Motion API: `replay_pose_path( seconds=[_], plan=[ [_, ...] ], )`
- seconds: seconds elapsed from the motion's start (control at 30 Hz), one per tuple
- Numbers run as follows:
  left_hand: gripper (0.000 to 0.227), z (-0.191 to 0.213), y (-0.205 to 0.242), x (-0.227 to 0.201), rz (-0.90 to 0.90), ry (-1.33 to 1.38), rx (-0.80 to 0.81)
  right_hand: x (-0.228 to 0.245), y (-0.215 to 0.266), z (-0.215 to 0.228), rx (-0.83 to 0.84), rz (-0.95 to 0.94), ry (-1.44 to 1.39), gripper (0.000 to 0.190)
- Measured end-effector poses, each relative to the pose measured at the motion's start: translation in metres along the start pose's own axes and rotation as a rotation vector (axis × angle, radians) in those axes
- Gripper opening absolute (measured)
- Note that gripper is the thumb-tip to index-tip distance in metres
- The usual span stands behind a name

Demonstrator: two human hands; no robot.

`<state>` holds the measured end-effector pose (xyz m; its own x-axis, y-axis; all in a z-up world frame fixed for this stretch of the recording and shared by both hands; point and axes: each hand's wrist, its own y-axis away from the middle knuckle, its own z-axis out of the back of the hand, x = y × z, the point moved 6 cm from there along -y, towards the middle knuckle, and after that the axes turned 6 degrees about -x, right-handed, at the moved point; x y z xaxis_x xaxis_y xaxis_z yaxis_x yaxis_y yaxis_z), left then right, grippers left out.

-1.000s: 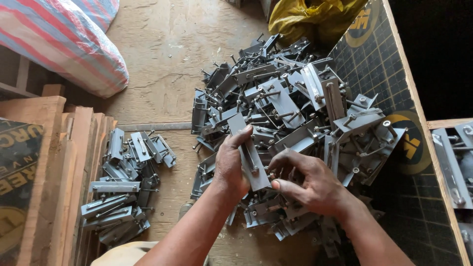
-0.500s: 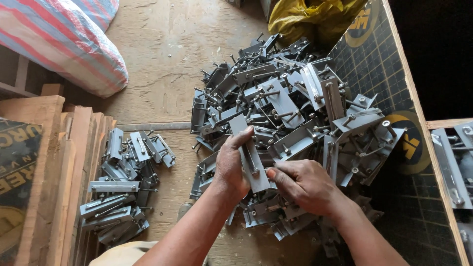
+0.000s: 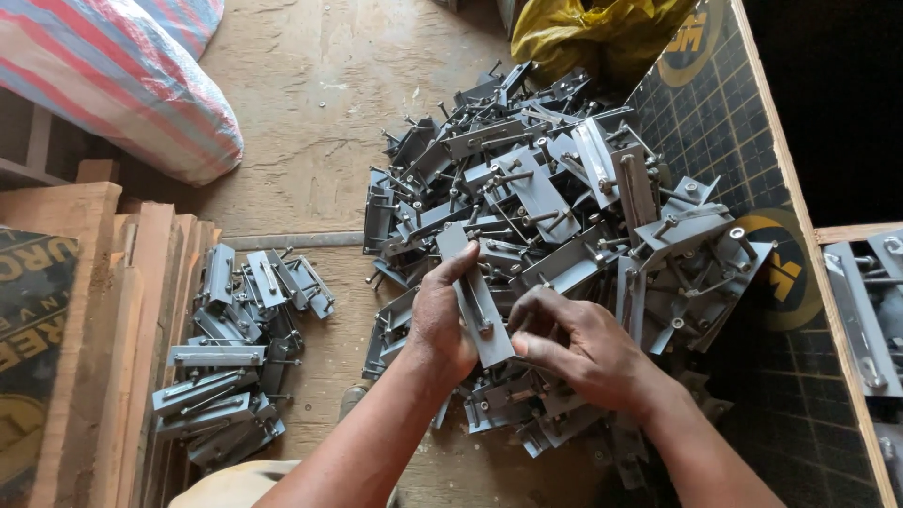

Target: The person sits on the floor and repeatedly picks up metal brackets from a large pile, inserts bolts into them, and places the assembled units into a wooden crate. The person handles the parts by hand without using tools.

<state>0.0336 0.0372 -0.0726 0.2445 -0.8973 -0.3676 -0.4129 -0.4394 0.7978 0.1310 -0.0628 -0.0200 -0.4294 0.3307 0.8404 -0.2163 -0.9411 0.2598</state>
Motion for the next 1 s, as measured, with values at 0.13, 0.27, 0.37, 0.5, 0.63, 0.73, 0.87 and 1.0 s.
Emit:
replay_pose_path(
  seconds=[0.13,0.27,0.37,0.5,0.63,0.73,0.87,1.0],
  plan=[
    [0.017,0.005,-0.006,0.002,0.004,-0.030,-0.053,-0.006,-0.003,-0.004,0.014,0.031,0.051,0.025],
    [0.018,0.002,-0.002,0.003,0.025,-0.005,-0.024,-0.012,-0.001,-0.001,-0.047,0.004,0.081,0.044],
    [0.020,0.002,-0.002,0.001,0.023,-0.018,-0.010,-0.003,-0.001,0.002,-0.034,0.033,0.026,0.026],
    [0.016,0.004,-0.001,0.002,-0.031,-0.076,-0.080,-0.018,-0.004,-0.003,-0.102,0.017,0.185,0.051],
    [0.018,0.000,0.001,0.001,-0.010,-0.036,-0.033,-0.004,-0.003,-0.002,-0.099,0.065,0.062,0.027],
    [0.014,-0.002,0.006,0.003,0.006,-0.032,-0.029,-0.011,-0.003,-0.009,-0.097,-0.025,-0.046,0.043],
    [0.030,-0.013,0.025,0.000,-0.026,-0.151,-0.071,-0.007,-0.002,-0.006,-0.217,-0.091,0.062,0.053],
    [0.065,-0.015,0.033,-0.008,-0.157,-0.427,-0.084,-0.009,-0.004,-0.009,-0.314,-0.223,-0.060,0.044]
  ],
)
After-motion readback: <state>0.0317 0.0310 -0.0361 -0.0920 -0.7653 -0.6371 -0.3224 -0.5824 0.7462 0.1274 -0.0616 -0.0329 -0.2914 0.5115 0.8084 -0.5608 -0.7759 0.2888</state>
